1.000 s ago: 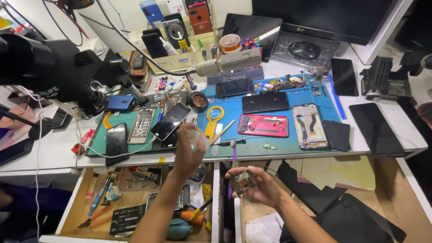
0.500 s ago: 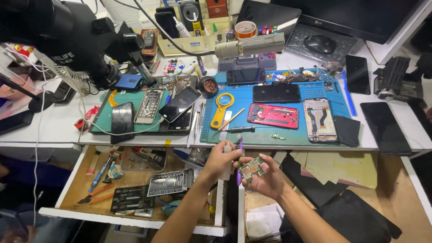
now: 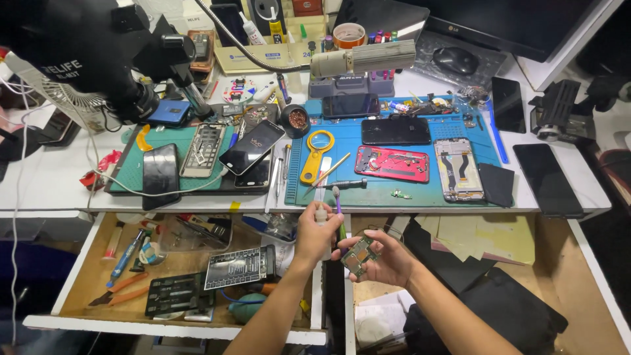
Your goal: Cleaning and inspecting a mobile phone motherboard at a repair station using a small tool
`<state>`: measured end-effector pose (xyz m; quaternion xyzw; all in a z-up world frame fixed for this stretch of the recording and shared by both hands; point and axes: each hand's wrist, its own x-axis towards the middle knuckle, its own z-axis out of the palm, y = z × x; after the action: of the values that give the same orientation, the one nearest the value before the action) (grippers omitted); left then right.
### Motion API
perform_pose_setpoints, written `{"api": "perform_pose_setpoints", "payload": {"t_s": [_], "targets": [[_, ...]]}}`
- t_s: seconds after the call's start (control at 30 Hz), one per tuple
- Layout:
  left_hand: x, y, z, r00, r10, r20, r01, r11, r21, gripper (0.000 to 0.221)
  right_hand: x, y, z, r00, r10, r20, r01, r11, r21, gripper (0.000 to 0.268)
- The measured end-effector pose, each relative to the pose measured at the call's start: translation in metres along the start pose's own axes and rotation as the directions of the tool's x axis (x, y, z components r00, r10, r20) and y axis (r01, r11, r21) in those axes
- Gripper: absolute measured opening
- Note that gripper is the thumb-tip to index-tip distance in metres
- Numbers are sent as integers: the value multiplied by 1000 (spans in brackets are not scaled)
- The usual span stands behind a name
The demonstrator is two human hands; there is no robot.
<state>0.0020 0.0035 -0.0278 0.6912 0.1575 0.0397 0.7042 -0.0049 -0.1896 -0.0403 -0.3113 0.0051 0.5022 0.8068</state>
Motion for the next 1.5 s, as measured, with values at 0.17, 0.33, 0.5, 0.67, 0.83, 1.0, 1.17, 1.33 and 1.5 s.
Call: {"api": "perform_pose_setpoints", "payload": {"t_s": [0.17, 0.33, 0.5, 0.67, 0.83, 1.0, 1.17, 1.33, 1.5], "targets": [[-6, 17, -10, 999, 9, -44, 2, 970, 242, 24, 2, -6, -2, 1000, 14, -19, -14, 1000, -28, 68], [-24, 48, -15, 995, 39, -94, -6, 944, 330, 34, -6, -6, -6, 999, -30, 42, 31, 999, -39, 77], [-17, 47, -45, 961, 274, -45, -273, 903, -332, 66, -13, -4, 1, 992, -62, 107, 67, 997, -46, 75], [-26, 80, -63, 967, 180, -180, -255, 718, -647, 68, -33, -21, 39, 999, -3, 53, 8, 995, -95, 72], [-37, 88, -67, 986, 163, -27, -138, 722, -678, 50, -33, -24, 47, 1000, 1, 10, -1, 999, -49, 71], [-27, 61, -75, 979, 137, 148, -89, 952, -294, 61, -32, -21, 46, 999, 27, -26, -27, 1000, 8, 72], [-16, 62, -83, 970, 192, 152, -121, 915, -384, 66, -31, -19, 45, 999, 19, -26, -18, 1000, 24, 70], [12, 61, -87, 962, 258, 85, -179, 837, -517, 52, -35, -22, 52, 997, 21, -72, -21, 1000, 4, 70], [38, 91, -79, 926, 359, -120, -239, 309, -921, 63, -34, -22, 57, 994, 36, -99, -30, 998, 63, 69]]}}
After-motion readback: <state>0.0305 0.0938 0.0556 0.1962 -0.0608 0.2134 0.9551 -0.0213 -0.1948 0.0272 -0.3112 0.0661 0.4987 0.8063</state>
